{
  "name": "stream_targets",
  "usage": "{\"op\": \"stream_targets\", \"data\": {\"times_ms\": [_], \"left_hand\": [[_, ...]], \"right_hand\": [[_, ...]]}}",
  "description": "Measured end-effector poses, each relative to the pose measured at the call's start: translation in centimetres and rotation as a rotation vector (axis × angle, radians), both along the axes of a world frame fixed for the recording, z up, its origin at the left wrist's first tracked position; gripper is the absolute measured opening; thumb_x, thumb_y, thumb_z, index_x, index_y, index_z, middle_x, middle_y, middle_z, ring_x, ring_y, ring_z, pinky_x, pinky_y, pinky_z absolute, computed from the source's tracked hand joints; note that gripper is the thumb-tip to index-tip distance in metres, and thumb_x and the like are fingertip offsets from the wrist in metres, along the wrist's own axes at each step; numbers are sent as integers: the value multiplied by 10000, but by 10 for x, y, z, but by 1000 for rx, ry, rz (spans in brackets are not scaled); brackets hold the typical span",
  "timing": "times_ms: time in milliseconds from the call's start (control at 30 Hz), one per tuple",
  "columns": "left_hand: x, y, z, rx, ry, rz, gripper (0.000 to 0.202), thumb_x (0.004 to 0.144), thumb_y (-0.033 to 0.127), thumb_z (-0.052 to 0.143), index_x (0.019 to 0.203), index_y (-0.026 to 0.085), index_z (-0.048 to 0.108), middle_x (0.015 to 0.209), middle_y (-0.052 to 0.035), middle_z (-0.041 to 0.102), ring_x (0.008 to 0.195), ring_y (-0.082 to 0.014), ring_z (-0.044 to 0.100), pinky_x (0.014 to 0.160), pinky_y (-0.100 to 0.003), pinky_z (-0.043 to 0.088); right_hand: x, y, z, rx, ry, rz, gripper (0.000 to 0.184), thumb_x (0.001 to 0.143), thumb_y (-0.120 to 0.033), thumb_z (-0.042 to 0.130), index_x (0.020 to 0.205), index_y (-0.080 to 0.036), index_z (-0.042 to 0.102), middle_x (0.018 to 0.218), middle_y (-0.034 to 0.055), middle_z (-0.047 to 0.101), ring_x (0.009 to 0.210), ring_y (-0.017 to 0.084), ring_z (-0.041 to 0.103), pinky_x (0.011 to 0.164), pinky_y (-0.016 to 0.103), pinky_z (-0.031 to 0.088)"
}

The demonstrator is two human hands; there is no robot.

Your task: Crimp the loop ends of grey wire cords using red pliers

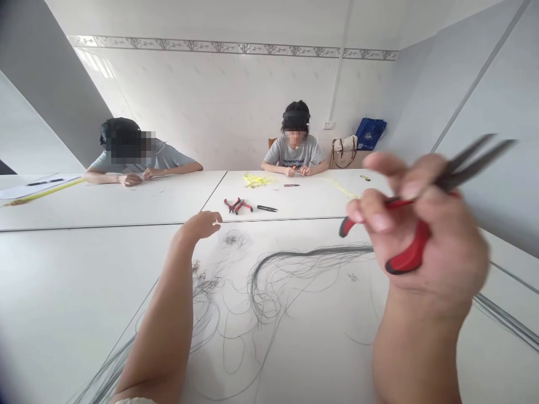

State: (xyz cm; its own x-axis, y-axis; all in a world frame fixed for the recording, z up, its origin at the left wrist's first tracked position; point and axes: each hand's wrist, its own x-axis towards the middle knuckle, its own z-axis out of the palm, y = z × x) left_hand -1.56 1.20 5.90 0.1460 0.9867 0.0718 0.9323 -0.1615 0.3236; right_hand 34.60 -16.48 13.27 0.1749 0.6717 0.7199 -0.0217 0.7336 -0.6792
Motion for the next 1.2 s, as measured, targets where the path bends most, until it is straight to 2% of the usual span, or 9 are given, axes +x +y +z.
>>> {"op": "stream_targets", "data": {"times_ms": [133,267,400,533,633,800,900,1067,1200], "left_hand": [[36,-31,29,112,-77,-150,323,1004,354,400,1054,239,697,1218,-82,718,1168,-270,649,1069,-411,456],[94,-83,56,-48,-548,-857,420,1049,449,368,1362,266,581,1351,-71,664,1256,-210,605,1060,-349,489],[110,-116,71,-416,-533,-1128,426,1038,521,405,1127,240,713,822,-51,742,668,-160,646,738,-308,589],[72,-119,72,-447,-603,-992,595,948,725,421,843,248,760,554,-43,616,429,-147,488,530,-334,572],[43,-120,73,-126,-811,-735,774,846,907,259,902,308,745,392,12,447,370,-178,508,450,-365,566],[43,-140,95,753,-1019,-317,492,1064,553,97,1355,664,479,981,145,768,1253,-139,647,888,-341,632],[59,-143,104,1032,-600,-149,679,1086,326,-23,1346,467,588,1285,161,697,1510,-41,331,1161,-259,448],[76,-112,87,1071,-68,-230,278,1011,204,495,1199,216,698,1377,-75,660,1479,-260,422,1292,-574,127],[72,-93,70,731,-14,-255,317,1024,250,396,1071,228,708,806,-54,720,866,-261,720,1121,-591,423]], "right_hand": [[-29,12,-1,-195,-30,312,212,856,-402,763,785,-257,625,1018,44,673,505,79,461,602,384,506],[-36,18,-7,-242,-122,286,189,893,-385,720,817,-239,627,906,38,624,566,106,524,594,350,505],[-27,22,-4,-187,-56,211,142,909,-298,681,802,-228,618,846,18,566,540,91,473,552,319,491],[-13,33,-2,-148,55,107,170,856,-244,698,733,-226,582,787,12,535,520,88,425,526,304,475],[-6,45,-5,-151,85,47,160,840,-233,697,731,-222,580,788,16,548,533,96,435,515,305,463],[-8,53,-11,-157,-1,65,166,852,-262,704,757,-208,579,780,3,557,540,94,456,518,296,461],[-13,46,-10,-120,-133,141,176,882,-292,690,767,-206,589,760,0,559,535,96,470,547,308,476],[-20,30,-7,-35,-257,234,238,929,-349,649,751,-214,566,757,10,568,539,112,489,567,335,482],[-18,29,-5,13,-166,186,229,930,-322,653,750,-213,560,769,-5,559,521,90,467,576,326,481]]}}
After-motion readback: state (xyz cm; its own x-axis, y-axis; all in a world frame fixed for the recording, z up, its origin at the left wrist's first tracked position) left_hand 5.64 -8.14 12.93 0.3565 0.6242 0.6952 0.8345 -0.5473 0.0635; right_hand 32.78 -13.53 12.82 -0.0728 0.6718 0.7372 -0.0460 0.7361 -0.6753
